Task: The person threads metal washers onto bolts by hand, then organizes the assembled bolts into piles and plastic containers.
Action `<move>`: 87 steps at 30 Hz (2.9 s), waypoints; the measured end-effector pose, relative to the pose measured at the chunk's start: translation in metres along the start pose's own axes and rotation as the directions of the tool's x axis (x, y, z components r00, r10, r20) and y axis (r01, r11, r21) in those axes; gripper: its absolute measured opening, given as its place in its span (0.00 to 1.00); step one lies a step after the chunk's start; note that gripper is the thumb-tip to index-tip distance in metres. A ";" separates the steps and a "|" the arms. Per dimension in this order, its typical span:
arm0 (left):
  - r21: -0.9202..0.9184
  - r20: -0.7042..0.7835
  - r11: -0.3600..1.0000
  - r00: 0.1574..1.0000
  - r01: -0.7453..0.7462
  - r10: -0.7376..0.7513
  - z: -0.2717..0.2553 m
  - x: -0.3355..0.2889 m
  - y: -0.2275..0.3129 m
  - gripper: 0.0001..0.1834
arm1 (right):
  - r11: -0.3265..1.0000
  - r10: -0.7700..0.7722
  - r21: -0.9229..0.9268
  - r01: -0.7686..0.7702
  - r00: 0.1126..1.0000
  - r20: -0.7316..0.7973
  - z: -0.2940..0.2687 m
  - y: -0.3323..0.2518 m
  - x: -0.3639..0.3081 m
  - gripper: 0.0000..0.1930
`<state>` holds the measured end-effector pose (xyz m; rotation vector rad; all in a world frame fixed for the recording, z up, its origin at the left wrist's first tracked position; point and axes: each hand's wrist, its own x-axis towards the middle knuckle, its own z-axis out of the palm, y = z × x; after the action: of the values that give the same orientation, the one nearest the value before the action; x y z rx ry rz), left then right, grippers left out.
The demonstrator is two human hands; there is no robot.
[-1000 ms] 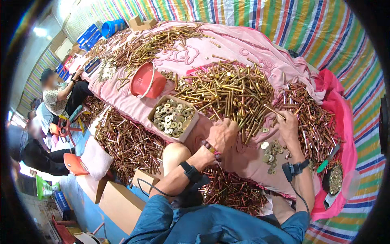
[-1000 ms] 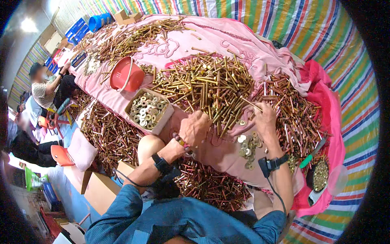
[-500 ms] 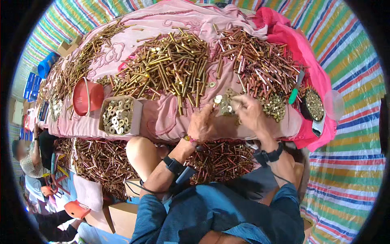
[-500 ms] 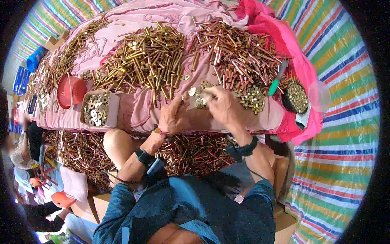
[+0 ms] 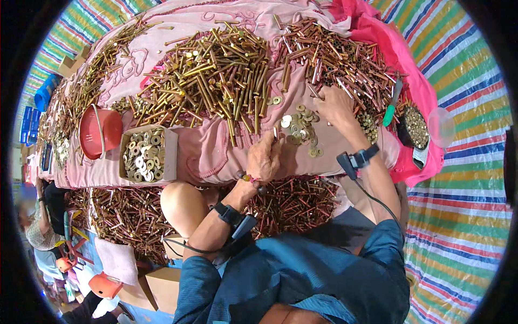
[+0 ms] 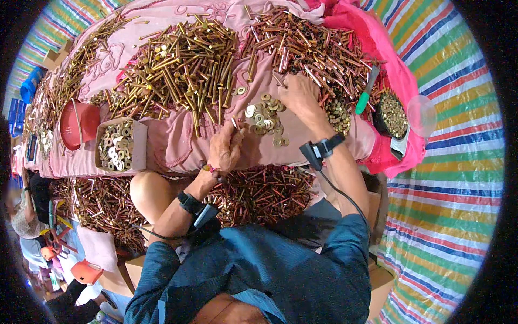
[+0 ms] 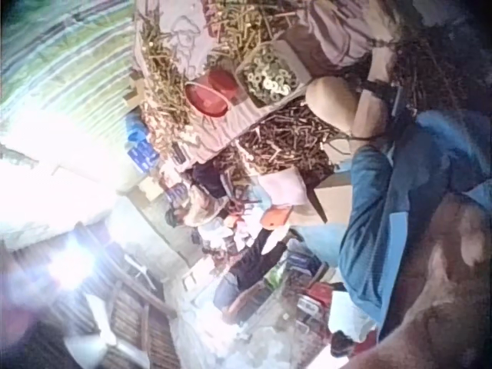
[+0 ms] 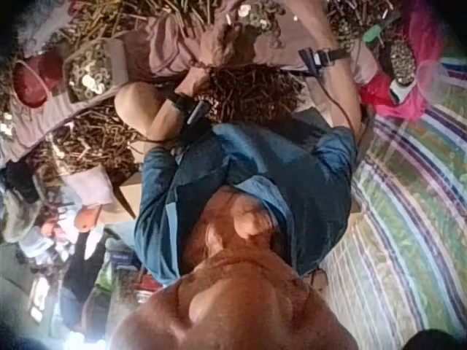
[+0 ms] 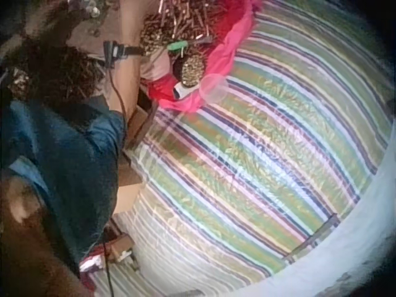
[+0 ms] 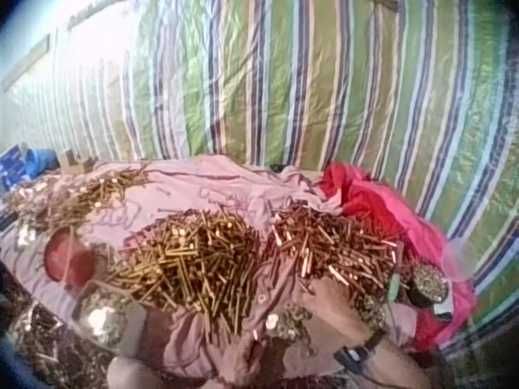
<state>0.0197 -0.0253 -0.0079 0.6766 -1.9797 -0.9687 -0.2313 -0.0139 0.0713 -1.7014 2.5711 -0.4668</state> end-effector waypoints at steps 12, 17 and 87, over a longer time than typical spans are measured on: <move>0.043 -0.014 0.996 0.997 0.078 -0.078 0.003 0.001 0.001 0.05 | 0.713 -0.128 0.695 -0.089 0.958 0.255 -0.052 -0.021 -0.073 0.16; 0.042 0.010 0.997 0.997 0.070 -0.071 0.002 0.003 0.009 0.04 | 0.648 -0.122 0.757 -0.080 0.971 0.207 -0.052 -0.047 -0.065 0.13; -0.035 -0.033 0.997 0.997 0.073 -0.074 0.003 0.002 0.013 0.05 | -0.169 0.039 0.985 -0.042 0.998 0.050 0.017 -0.102 -0.057 0.25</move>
<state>0.0146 -0.0181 0.0019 0.7469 -1.9163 -1.0256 -0.1135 -0.0031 0.0732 -0.7906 1.0831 -1.8099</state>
